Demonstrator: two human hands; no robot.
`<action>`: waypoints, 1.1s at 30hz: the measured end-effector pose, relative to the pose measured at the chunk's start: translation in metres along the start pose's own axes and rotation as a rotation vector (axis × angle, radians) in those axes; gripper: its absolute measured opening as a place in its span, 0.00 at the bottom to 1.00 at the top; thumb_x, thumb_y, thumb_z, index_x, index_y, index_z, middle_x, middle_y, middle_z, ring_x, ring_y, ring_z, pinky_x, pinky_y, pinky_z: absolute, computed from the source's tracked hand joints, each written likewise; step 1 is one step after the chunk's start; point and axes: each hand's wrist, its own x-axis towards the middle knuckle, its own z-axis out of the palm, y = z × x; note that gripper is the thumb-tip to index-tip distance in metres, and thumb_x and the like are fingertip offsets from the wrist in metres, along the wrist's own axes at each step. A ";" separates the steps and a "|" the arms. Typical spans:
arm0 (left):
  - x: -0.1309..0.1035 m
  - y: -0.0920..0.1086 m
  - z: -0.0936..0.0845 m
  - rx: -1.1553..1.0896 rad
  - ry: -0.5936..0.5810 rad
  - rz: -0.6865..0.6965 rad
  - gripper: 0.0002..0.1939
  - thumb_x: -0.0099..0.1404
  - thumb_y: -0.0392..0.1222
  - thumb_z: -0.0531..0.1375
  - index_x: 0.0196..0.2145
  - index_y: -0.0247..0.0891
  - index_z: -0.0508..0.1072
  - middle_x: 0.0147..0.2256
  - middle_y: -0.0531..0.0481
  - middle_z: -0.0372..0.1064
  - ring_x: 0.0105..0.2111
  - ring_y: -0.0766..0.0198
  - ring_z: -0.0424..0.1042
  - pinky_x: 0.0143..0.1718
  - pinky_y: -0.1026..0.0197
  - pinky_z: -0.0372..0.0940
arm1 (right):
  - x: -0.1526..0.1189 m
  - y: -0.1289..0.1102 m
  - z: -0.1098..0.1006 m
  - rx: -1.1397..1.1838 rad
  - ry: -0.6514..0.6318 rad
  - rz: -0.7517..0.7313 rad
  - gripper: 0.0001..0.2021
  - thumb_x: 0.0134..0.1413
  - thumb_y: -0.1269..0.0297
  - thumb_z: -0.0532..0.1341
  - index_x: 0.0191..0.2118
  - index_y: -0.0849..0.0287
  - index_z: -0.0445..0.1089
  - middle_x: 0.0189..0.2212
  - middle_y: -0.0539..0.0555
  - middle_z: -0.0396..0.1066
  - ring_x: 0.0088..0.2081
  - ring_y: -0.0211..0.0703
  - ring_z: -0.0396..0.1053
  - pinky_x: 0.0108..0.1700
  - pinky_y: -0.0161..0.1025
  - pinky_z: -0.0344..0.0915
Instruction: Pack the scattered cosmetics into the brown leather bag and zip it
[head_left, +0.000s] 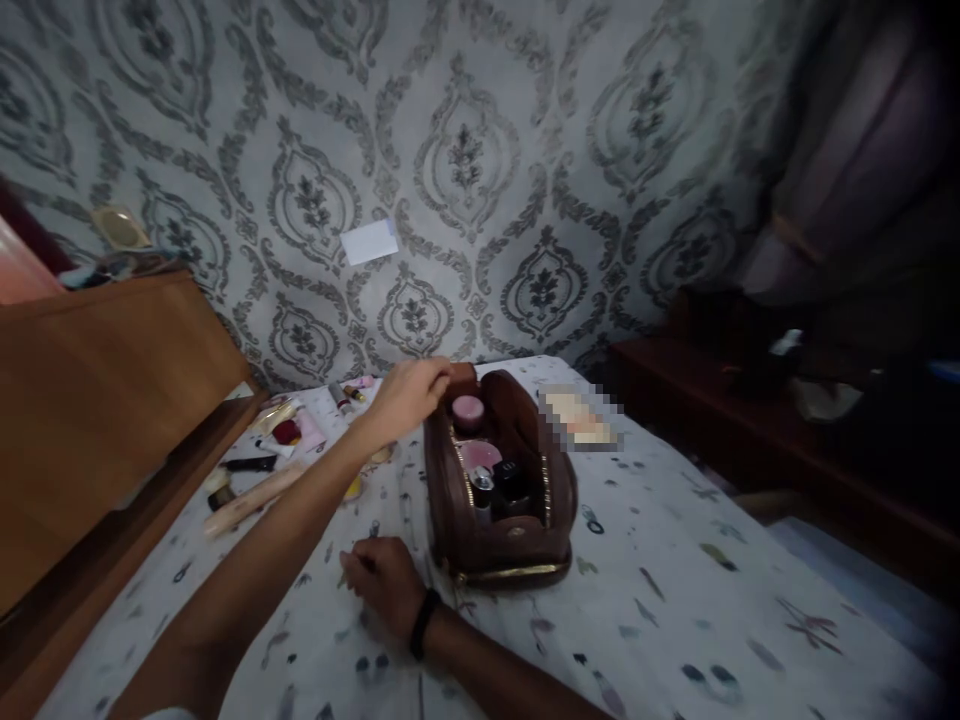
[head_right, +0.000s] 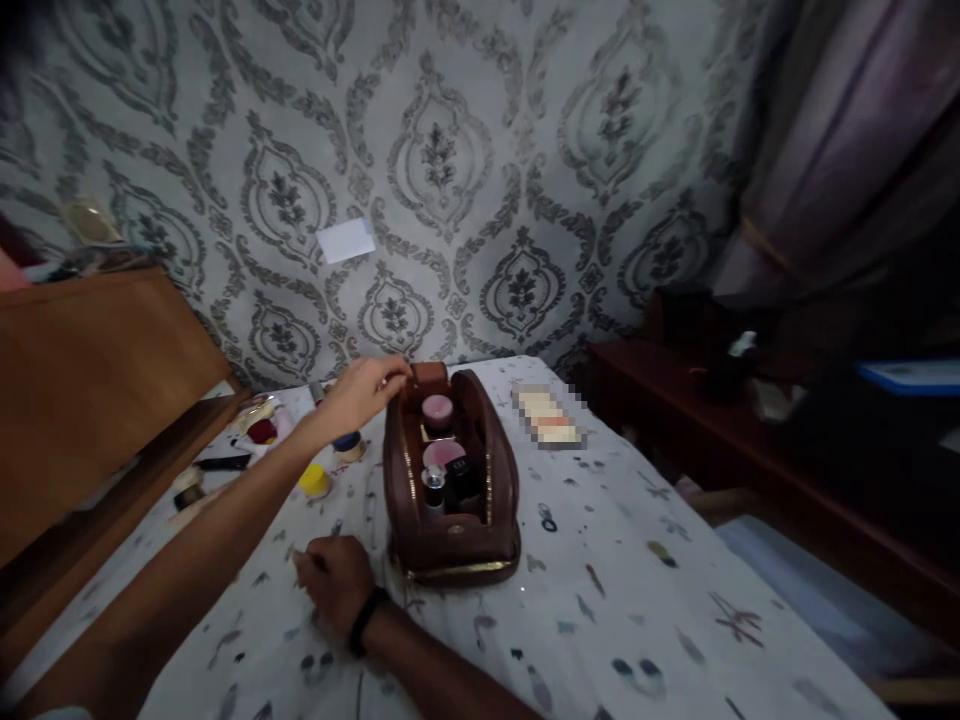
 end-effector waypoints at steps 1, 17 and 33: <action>-0.017 -0.004 0.003 -0.038 0.041 -0.016 0.13 0.69 0.36 0.52 0.43 0.40 0.75 0.40 0.48 0.76 0.40 0.59 0.72 0.46 0.58 0.65 | 0.000 0.001 0.000 0.008 -0.007 -0.013 0.18 0.59 0.63 0.56 0.18 0.59 0.62 0.15 0.47 0.60 0.22 0.35 0.61 0.27 0.32 0.53; -0.186 -0.073 0.071 -0.121 0.325 -0.235 0.12 0.70 0.33 0.51 0.42 0.38 0.74 0.38 0.45 0.74 0.41 0.58 0.71 0.45 0.55 0.67 | 0.000 -0.005 -0.003 -0.011 -0.063 -0.103 0.21 0.60 0.54 0.51 0.18 0.57 0.56 0.16 0.46 0.55 0.21 0.35 0.56 0.27 0.34 0.51; -0.210 -0.084 0.079 -0.064 0.273 -0.248 0.14 0.69 0.38 0.50 0.39 0.37 0.76 0.37 0.43 0.75 0.43 0.53 0.71 0.46 0.51 0.68 | -0.004 -0.007 0.002 -0.006 -0.021 -0.041 0.21 0.61 0.61 0.57 0.17 0.59 0.61 0.15 0.45 0.58 0.21 0.33 0.57 0.26 0.32 0.51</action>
